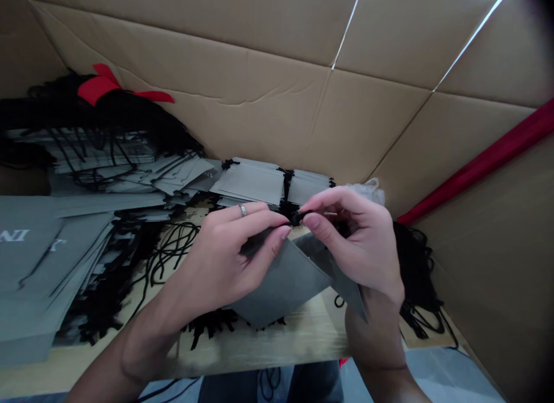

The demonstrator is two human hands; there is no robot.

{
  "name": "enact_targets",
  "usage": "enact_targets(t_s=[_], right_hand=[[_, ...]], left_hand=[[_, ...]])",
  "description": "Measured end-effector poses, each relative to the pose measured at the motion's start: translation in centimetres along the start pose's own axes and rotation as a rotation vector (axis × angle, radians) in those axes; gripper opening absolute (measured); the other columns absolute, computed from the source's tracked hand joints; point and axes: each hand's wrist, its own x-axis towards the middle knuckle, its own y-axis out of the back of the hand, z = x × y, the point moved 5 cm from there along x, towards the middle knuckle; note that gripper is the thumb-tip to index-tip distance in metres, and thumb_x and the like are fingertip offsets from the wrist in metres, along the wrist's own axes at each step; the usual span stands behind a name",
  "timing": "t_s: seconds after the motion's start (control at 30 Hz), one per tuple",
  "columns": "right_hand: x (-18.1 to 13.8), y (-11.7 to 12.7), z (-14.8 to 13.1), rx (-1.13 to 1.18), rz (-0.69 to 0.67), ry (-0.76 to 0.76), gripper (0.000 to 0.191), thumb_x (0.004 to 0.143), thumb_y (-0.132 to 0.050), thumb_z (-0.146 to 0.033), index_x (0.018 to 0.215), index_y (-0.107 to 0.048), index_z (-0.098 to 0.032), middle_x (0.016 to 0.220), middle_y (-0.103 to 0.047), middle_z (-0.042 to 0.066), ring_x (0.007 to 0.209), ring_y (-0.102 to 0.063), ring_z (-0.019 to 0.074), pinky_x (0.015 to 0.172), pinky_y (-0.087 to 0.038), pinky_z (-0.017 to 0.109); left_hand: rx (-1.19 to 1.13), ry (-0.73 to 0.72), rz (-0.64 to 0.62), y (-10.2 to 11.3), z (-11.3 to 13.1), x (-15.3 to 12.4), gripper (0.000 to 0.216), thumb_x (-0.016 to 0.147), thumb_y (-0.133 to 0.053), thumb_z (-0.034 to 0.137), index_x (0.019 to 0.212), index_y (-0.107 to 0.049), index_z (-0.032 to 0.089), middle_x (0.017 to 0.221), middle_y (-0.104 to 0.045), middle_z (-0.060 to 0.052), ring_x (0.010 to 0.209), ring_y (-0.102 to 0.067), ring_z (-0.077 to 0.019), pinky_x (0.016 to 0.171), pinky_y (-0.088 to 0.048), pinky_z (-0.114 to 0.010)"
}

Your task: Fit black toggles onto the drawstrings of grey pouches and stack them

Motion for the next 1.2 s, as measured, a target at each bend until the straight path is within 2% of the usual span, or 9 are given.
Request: enact_targets(t_s=[0.1, 0.2, 0.27, 0.37, 0.43, 0.57, 0.77, 1.03, 1.2], right_hand=[[-0.1, 0.3, 0.3, 0.031, 0.015, -0.044, 0.01, 0.107, -0.082, -0.033, 0.106, -0.078, -0.024, 0.081, -0.069, -0.002, 0.064, -0.06, 0.012, 0.055, -0.049, 0.025], [-0.3, 0.5, 0.6, 0.129, 0.046, -0.081, 0.012, 0.111, -0.073, -0.036, 0.109, -0.074, -0.025, 0.085, -0.062, 0.0, 0.069, -0.053, 0.0145, 0.059, -0.044, 0.028], [-0.5, 0.4, 0.7, 0.227, 0.048, -0.113, 0.007, 0.105, -0.07, -0.029, 0.11, -0.072, -0.026, 0.095, -0.061, 0.002, 0.081, -0.055, 0.0184, 0.068, -0.047, 0.031], [-0.7, 0.3, 0.7, 0.314, 0.017, -0.154, 0.025, 0.086, -0.067, -0.014, 0.107, -0.069, -0.026, 0.103, -0.059, 0.004, 0.092, -0.055, 0.022, 0.077, -0.049, 0.033], [-0.8, 0.4, 0.6, 0.318, -0.002, -0.165, 0.027, 0.085, -0.067, -0.008, 0.106, -0.067, -0.026, 0.102, -0.057, 0.003, 0.091, -0.055, 0.0211, 0.076, -0.049, 0.033], [-0.7, 0.5, 0.5, 0.34, -0.057, -0.112, 0.021, 0.097, -0.076, -0.01, 0.108, -0.068, -0.026, 0.102, -0.058, 0.003, 0.093, -0.055, 0.0202, 0.081, -0.049, 0.034], [-0.2, 0.5, 0.8, 0.375, -0.024, -0.001, 0.042, 0.084, -0.1, -0.013, 0.105, -0.067, -0.028, 0.1, -0.061, 0.0, 0.092, -0.064, 0.0195, 0.08, -0.057, 0.034], [0.3, 0.3, 1.2, 0.409, 0.011, 0.055, 0.044, 0.082, -0.103, -0.007, 0.106, -0.071, -0.025, 0.099, -0.067, -0.001, 0.092, -0.069, 0.0169, 0.083, -0.059, 0.031], [0.3, 0.3, 1.3, 0.374, 0.014, 0.071, 0.043, 0.082, -0.105, -0.014, 0.106, -0.072, -0.026, 0.098, -0.067, -0.001, 0.09, -0.069, 0.0176, 0.081, -0.061, 0.032]], left_hand=[[0.018, 0.009, 0.001, 0.0, -0.2, 0.0, 0.01, 0.108, -0.073, 0.015, 0.114, -0.081, 0.014, 0.087, -0.078, 0.0, 0.073, -0.071, -0.0091, 0.069, -0.053, -0.021], [0.035, 0.014, 0.007, 0.0, -0.3, -0.1, 0.015, 0.109, -0.073, 0.018, 0.121, -0.082, 0.016, 0.092, -0.083, -0.001, 0.075, -0.075, -0.0117, 0.07, -0.056, -0.022], [0.047, 0.012, 0.012, 0.0, -0.4, -0.1, 0.018, 0.11, -0.072, 0.018, 0.124, -0.081, 0.016, 0.098, -0.086, -0.003, 0.08, -0.078, -0.0127, 0.073, -0.058, -0.022], [0.074, 0.005, 0.016, -0.1, -0.3, -0.2, 0.02, 0.109, -0.072, 0.016, 0.127, -0.081, 0.014, 0.102, -0.088, -0.003, 0.083, -0.079, -0.0123, 0.078, -0.059, -0.021], [0.095, -0.009, 0.019, -0.2, -0.3, -0.2, 0.019, 0.11, -0.072, 0.017, 0.125, -0.081, 0.012, 0.101, -0.088, -0.004, 0.083, -0.08, -0.0124, 0.079, -0.058, -0.022], [0.141, -0.031, 0.015, -0.3, -0.3, -0.3, 0.018, 0.11, -0.069, 0.017, 0.121, -0.081, 0.009, 0.101, -0.087, -0.005, 0.083, -0.079, -0.0136, 0.077, -0.057, -0.024], [0.201, -0.047, -0.07, -0.7, -0.2, -0.6, 0.018, 0.114, -0.065, 0.02, 0.123, -0.078, 0.012, 0.097, -0.083, -0.003, 0.076, -0.073, -0.0152, 0.07, -0.052, -0.029], [0.203, -0.059, -0.064, -0.8, -0.1, -1.0, 0.016, 0.114, -0.066, 0.02, 0.126, -0.075, 0.015, 0.099, -0.081, -0.001, 0.08, -0.073, -0.0137, 0.074, -0.052, -0.028], [0.221, -0.068, -0.065, -0.8, 0.1, -0.9, 0.016, 0.115, -0.065, 0.019, 0.126, -0.075, 0.014, 0.098, -0.08, 0.0, 0.079, -0.072, -0.013, 0.074, -0.052, -0.027]])
